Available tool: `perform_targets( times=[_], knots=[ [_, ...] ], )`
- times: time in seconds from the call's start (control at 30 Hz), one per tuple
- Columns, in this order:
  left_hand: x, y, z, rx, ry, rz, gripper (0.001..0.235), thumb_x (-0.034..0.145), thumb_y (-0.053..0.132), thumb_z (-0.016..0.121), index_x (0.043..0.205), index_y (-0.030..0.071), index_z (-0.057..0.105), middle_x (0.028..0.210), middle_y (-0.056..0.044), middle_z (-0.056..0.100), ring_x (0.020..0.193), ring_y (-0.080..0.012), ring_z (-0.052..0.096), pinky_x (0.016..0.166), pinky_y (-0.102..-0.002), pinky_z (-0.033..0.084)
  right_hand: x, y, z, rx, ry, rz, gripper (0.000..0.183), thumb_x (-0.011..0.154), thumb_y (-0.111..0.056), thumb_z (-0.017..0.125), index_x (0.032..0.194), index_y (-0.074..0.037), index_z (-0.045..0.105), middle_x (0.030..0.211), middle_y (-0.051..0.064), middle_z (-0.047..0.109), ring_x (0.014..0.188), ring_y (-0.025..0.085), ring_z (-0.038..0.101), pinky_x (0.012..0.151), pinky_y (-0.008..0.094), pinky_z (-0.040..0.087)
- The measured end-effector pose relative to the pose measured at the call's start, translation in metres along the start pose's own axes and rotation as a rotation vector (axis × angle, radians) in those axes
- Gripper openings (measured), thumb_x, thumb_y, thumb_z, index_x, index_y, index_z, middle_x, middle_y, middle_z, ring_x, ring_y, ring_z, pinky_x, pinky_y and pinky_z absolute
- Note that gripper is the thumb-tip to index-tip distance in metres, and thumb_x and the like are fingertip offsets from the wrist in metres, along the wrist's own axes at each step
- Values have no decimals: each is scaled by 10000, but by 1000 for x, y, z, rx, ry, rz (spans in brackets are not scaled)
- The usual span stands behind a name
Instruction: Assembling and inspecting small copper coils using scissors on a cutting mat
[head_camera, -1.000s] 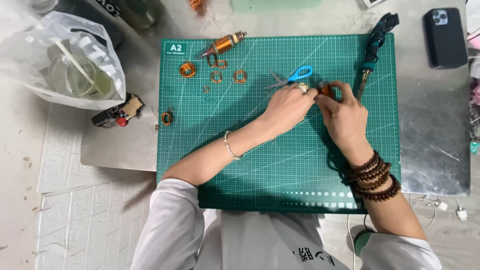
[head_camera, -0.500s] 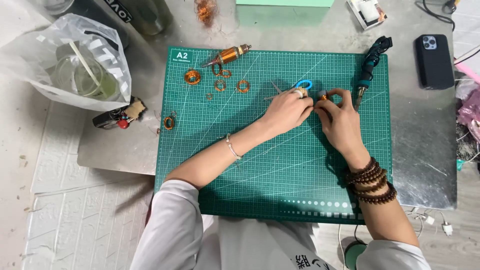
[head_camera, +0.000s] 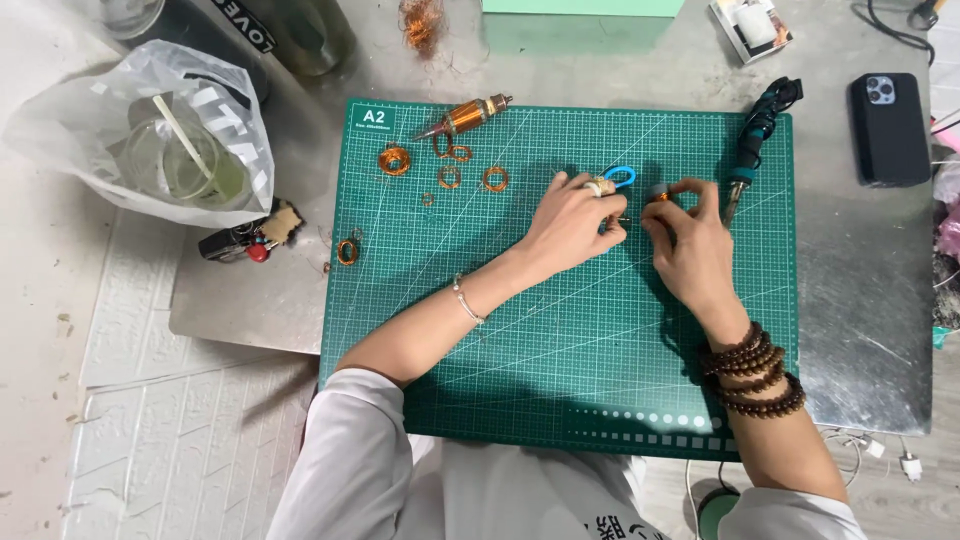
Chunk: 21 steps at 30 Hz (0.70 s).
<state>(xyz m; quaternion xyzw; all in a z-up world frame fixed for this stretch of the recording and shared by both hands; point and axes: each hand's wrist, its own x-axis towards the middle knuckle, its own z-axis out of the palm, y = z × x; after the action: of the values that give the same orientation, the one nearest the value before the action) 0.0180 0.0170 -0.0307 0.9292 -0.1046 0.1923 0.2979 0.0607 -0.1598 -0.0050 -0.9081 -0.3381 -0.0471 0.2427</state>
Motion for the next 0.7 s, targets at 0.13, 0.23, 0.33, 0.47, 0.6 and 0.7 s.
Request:
perform_targets(
  times=[0.13,0.23,0.33,0.47,0.6,0.7],
  knots=[
    [-4,-7,3,-33,37,-24,104,709,159,567,783,179,636,721,-37,625,772,-287,623,655,-371,382,0,3,1,-69,20,1,33,889,-113,671,920,-105,676,1209,73,439,804,366,647,606,478,550],
    [-5,-7,-6,-125,48,-66,64,753,164,572,772,181,632,712,-20,635,760,-244,623,688,-356,394,0,9,3,-85,46,0,23,894,-116,662,909,-114,679,1205,65,448,802,353,648,611,473,547],
    [-2,-6,-12,-174,75,-74,41,798,171,580,816,165,617,734,-30,648,768,-261,638,671,-369,417,2,12,1,-52,56,-13,31,888,-87,667,907,-108,679,1196,77,459,808,349,646,630,463,546],
    [-2,-9,-7,-228,17,-54,56,818,150,568,801,150,622,745,-34,646,769,-240,632,690,-365,423,1,17,4,-64,65,-21,23,883,-84,678,902,-97,677,1196,89,459,856,364,641,648,460,546],
    [-4,-11,-1,-179,74,18,26,816,165,566,804,164,589,716,-16,608,730,-236,624,667,-362,423,4,19,4,-141,113,-60,40,880,-88,686,920,-90,687,1196,98,472,878,354,650,656,431,550],
    [-4,-13,1,-103,148,32,40,784,183,563,774,194,525,661,17,551,663,-230,602,634,-354,417,7,21,4,-223,155,-95,42,861,-76,706,901,-86,701,1179,109,501,879,346,659,657,394,560]
  ],
)
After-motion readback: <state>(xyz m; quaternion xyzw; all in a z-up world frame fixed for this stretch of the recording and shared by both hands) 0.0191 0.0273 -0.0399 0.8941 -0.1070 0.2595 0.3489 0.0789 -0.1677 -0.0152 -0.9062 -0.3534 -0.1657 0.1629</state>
